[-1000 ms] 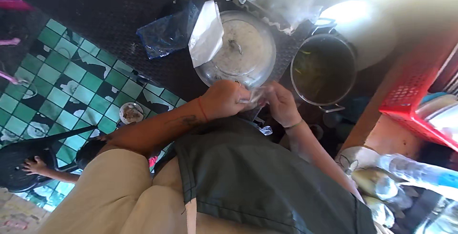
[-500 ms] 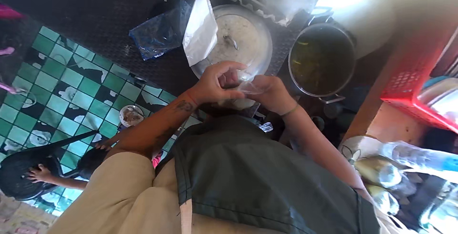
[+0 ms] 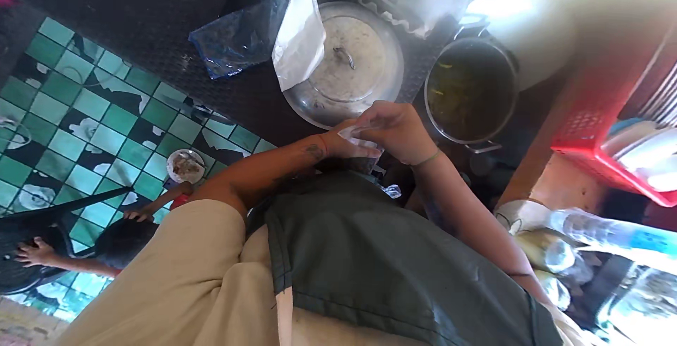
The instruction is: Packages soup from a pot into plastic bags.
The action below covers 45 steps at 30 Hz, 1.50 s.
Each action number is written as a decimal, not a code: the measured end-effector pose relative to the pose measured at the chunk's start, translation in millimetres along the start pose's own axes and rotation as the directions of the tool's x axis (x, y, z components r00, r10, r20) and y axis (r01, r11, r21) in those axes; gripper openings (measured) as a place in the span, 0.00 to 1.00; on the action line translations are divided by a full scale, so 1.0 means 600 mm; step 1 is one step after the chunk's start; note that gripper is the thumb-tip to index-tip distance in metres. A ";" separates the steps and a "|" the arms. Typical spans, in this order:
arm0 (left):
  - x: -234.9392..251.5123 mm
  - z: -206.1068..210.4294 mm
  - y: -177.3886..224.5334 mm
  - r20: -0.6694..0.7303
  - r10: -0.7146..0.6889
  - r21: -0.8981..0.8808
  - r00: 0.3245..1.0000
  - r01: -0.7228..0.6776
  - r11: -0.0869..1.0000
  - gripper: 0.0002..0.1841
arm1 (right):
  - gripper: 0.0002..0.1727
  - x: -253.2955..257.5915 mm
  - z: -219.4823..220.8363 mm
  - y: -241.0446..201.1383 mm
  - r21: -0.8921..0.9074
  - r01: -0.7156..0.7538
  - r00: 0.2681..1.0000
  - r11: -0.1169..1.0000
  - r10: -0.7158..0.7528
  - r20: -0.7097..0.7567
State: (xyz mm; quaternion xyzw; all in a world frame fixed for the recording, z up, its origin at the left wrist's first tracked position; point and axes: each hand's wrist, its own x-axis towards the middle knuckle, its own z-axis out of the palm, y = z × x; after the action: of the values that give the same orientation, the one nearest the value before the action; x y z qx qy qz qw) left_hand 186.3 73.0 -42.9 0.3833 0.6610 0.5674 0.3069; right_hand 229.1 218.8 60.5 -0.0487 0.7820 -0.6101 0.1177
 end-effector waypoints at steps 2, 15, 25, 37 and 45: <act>-0.013 -0.012 0.050 -0.004 -0.053 0.023 0.999 0.053 0.998 0.23 | 0.14 -0.002 0.005 -0.006 -0.023 -0.021 0.999 1.000 0.020 -0.041; 0.011 -0.020 0.013 0.042 -0.177 0.112 0.983 0.172 0.979 0.15 | 0.57 -0.035 0.042 -0.038 -0.940 0.308 0.860 0.149 0.379 0.342; 0.004 -0.050 0.041 0.103 -0.126 0.580 0.987 0.043 0.813 0.16 | 0.10 -0.083 0.000 0.027 -0.881 -0.284 0.850 0.378 0.525 -0.048; 0.005 -0.034 0.088 0.132 -0.696 0.067 0.706 0.694 0.717 0.11 | 0.20 -0.059 0.103 0.124 0.284 -0.715 0.688 0.639 0.567 0.453; 0.008 0.021 0.193 0.286 -0.549 0.835 0.785 0.077 0.545 0.06 | 0.11 -0.015 -0.055 0.059 -0.066 -0.641 0.768 0.765 0.640 -0.027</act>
State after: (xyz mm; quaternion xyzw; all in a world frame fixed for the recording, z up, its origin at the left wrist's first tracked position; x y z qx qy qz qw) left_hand 212.7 90.7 69.2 0.4841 0.7913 0.0242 0.3726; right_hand 232.1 260.8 34.7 0.2176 0.7731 -0.5053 0.3156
